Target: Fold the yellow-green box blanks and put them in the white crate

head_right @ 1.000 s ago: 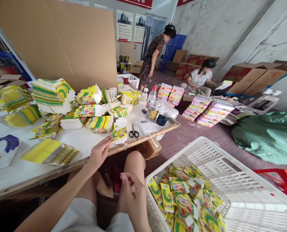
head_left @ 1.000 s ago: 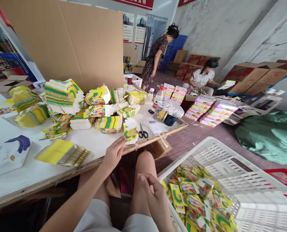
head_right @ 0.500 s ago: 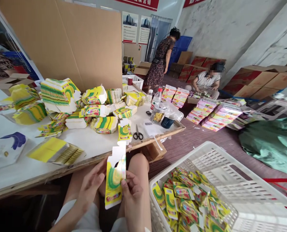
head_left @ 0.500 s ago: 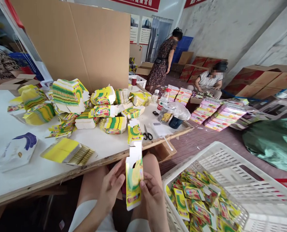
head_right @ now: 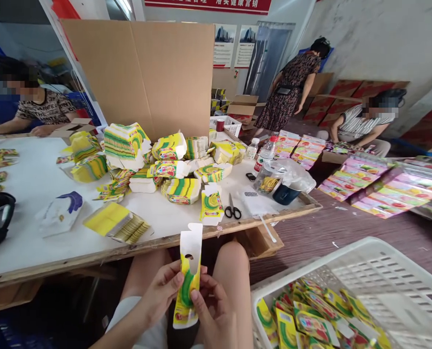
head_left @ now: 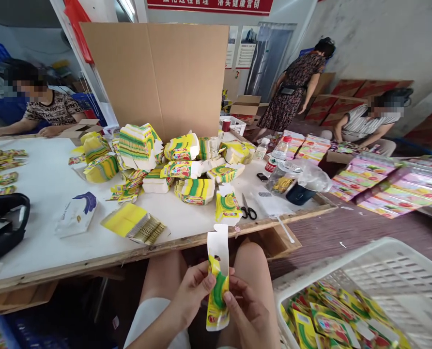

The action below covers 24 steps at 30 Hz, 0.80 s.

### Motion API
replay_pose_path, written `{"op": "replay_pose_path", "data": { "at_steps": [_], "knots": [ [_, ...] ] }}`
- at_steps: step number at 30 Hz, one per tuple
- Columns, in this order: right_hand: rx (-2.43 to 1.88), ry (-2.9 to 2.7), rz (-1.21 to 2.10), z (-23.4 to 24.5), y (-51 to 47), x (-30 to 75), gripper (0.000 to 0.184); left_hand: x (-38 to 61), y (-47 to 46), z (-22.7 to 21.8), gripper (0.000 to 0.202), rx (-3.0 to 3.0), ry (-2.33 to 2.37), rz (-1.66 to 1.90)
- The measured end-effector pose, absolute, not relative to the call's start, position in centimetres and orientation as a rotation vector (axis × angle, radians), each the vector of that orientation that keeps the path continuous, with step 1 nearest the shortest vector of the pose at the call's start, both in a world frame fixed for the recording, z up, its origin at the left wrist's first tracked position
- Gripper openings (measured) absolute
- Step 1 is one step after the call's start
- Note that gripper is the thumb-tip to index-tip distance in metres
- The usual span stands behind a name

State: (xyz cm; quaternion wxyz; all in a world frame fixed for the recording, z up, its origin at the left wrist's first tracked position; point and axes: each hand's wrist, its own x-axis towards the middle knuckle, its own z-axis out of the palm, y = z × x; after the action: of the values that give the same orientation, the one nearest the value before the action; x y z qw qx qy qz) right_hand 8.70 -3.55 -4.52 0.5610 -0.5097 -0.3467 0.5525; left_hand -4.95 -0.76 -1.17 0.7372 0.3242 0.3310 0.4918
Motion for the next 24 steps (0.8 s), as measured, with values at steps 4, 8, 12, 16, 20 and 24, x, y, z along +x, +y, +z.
{"op": "replay_pose_path", "data": {
  "at_steps": [4,8,12,16,20,24],
  "knots": [
    [-1.221,-0.798,1.319,-4.6,-3.7,8.2,0.042,-4.3,-0.4,-1.2,0.046,0.712,0.796,1.150],
    [-1.303,-0.867,1.185,-4.9,-3.6,8.0,0.044,-4.2,-0.5,-1.8,0.042,0.785,0.837,1.183],
    [-1.350,-1.037,1.019,-5.1,-3.2,8.7,0.037,-4.5,-1.2,-2.7,0.055,0.909,0.898,1.253],
    [-1.308,-1.128,1.007,-4.8,-2.9,9.7,0.039,-5.2,-1.6,-2.8,0.059,0.979,0.856,1.187],
    [-1.187,-1.239,1.037,-3.9,-2.8,10.6,0.047,-6.2,-1.4,-2.2,0.065,0.983,0.767,1.083],
    [-1.138,-1.339,1.153,-2.7,-2.6,11.6,0.042,-6.7,-1.3,-1.8,0.055,0.956,0.705,0.989]
  ]
}}
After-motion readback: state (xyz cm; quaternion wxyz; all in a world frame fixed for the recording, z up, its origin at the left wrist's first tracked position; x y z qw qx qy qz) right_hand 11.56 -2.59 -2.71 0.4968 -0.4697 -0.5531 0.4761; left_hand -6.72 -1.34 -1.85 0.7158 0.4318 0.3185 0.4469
